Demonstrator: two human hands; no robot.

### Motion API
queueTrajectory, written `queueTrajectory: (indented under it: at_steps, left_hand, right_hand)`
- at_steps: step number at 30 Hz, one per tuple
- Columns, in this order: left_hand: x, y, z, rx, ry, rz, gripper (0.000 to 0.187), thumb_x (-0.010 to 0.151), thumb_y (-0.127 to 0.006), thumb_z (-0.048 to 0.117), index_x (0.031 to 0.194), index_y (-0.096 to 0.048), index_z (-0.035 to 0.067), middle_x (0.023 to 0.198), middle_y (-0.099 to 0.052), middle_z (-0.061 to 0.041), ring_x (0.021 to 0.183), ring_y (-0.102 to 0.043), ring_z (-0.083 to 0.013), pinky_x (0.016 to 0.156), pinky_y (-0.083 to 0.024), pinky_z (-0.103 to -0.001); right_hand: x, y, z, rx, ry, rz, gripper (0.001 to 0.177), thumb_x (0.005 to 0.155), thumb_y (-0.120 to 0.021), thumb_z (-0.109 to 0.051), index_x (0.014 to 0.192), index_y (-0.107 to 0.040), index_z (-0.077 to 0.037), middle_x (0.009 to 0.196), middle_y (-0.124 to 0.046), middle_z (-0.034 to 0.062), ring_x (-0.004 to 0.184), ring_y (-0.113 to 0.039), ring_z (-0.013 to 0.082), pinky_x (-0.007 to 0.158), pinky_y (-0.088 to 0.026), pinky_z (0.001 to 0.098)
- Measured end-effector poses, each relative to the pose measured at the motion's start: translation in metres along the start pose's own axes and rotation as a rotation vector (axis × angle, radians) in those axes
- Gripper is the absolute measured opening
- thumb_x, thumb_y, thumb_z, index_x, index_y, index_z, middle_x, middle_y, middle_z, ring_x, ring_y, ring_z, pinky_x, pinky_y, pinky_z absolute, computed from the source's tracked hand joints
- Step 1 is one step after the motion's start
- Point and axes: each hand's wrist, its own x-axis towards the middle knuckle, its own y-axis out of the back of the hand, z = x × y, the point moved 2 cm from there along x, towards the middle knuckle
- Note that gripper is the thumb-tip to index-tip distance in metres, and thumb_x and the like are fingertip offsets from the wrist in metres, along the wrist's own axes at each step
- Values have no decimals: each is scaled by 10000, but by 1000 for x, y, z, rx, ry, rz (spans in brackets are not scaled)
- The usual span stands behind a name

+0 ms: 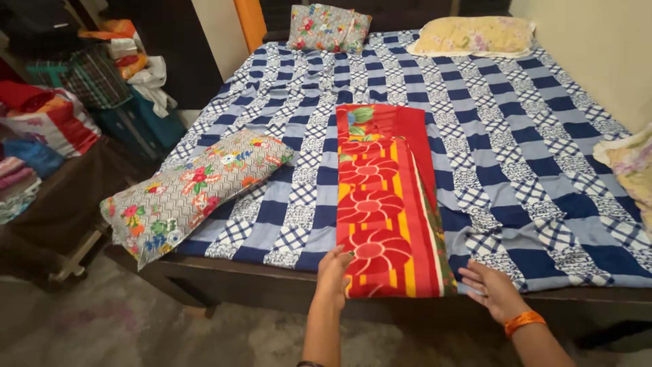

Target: The person folds a red blanket with floral patterns by holding the corners and aligning the edges while standing near a bed.

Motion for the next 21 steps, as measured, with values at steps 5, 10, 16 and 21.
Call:
queueTrajectory:
  at_steps: [5, 10, 16, 21]
  left_hand:
    - [-36, -9, 10, 25, -52, -33, 695, 848, -659, 204, 1511, -461, 137, 1510, -538, -101, 1433, -467, -249, 1131, -333, -534]
    - [-58, -22, 28, 29, -78, -57, 645, 866, -617, 182, 1498, -499, 137, 1483, -564, -132, 1419, -479, -264, 1149, -325, -548]
    - [-71, -33, 45, 34, -95, -68, 623, 874, -597, 170, 1489, -505, 137, 1489, -564, -124, 1408, -477, -290, 1146, -362, -518]
    - [-74, -37, 50, 20, -112, -77, 610, 880, -596, 161, 1482, -507, 118, 1499, -543, -123, 1397, -496, -295, 1128, -401, -494]
  right_hand:
    - [-27, -16, -20, 12, 75, -26, 476, 974, -583, -340, 1358, -604, -60, 1379, -671, 133, 1299, -579, 283, 1052, -430, 477]
    - [-54, -24, -41, 71, 153, -73, 461, 989, -562, -351, 1332, -599, -45, 1330, -665, 139, 1279, -571, 296, 1083, -414, 492]
    - [-79, -29, -63, 42, 191, -25, 417, 1006, -565, -361, 1255, -611, -30, 1294, -693, 129, 1250, -599, 266, 1065, -444, 463]
    - [-79, -30, -71, 103, 246, -50, 353, 1002, -559, -357, 1199, -618, -70, 1258, -697, 118, 1209, -613, 236, 1032, -450, 450]
